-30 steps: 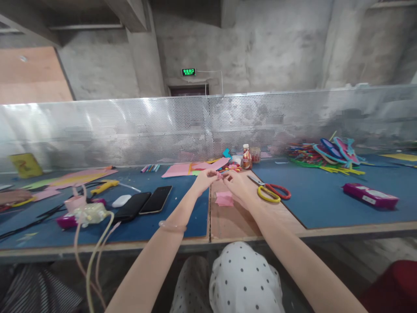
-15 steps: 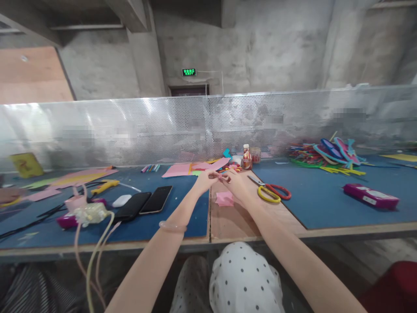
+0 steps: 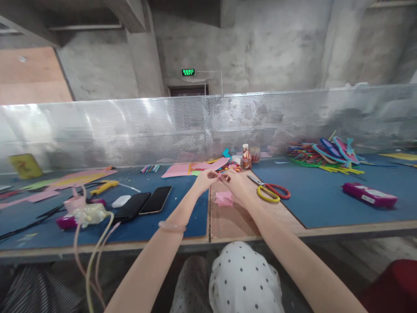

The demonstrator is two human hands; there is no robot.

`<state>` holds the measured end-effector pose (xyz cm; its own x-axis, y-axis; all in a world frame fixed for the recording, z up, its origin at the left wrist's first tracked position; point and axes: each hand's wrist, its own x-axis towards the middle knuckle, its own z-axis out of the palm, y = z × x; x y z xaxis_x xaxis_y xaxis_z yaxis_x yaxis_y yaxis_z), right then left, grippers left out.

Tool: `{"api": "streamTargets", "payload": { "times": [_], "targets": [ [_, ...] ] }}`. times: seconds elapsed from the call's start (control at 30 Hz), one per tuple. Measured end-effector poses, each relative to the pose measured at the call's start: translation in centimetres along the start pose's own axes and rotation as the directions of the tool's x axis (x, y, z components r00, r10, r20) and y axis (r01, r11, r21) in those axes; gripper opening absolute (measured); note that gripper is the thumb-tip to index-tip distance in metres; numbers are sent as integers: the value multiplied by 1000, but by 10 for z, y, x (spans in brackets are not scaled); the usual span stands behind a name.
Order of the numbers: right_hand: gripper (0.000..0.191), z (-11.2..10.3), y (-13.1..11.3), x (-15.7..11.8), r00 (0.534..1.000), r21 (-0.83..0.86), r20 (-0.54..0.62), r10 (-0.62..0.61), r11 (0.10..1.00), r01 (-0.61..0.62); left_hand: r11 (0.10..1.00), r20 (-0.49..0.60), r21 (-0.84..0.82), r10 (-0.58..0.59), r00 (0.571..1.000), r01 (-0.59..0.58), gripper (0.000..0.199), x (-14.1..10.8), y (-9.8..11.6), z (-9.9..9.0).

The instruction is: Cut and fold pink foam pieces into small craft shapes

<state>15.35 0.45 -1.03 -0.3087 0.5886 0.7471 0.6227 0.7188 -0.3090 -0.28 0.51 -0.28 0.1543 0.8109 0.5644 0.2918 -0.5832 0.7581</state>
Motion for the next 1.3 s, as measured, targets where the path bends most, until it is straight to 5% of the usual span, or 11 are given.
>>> {"api": "streamTargets", "payload": {
  "times": [0.73,1.0,1.3],
  "targets": [
    [13,-5,-6,1,997,75,-59,40,997,-35,1000,-12,-1,-27,1000,27,13,1,1,-3],
    [17,-12,-16,1,993,169,-24,116,979,-110,996,32,-89,14,999,-11,9,3,0,-1],
    [19,-17,-21,-1,983,252,31,181,950,-183,986,40,-149,-75,996,80,8,-2,8,-1]
  ]
}}
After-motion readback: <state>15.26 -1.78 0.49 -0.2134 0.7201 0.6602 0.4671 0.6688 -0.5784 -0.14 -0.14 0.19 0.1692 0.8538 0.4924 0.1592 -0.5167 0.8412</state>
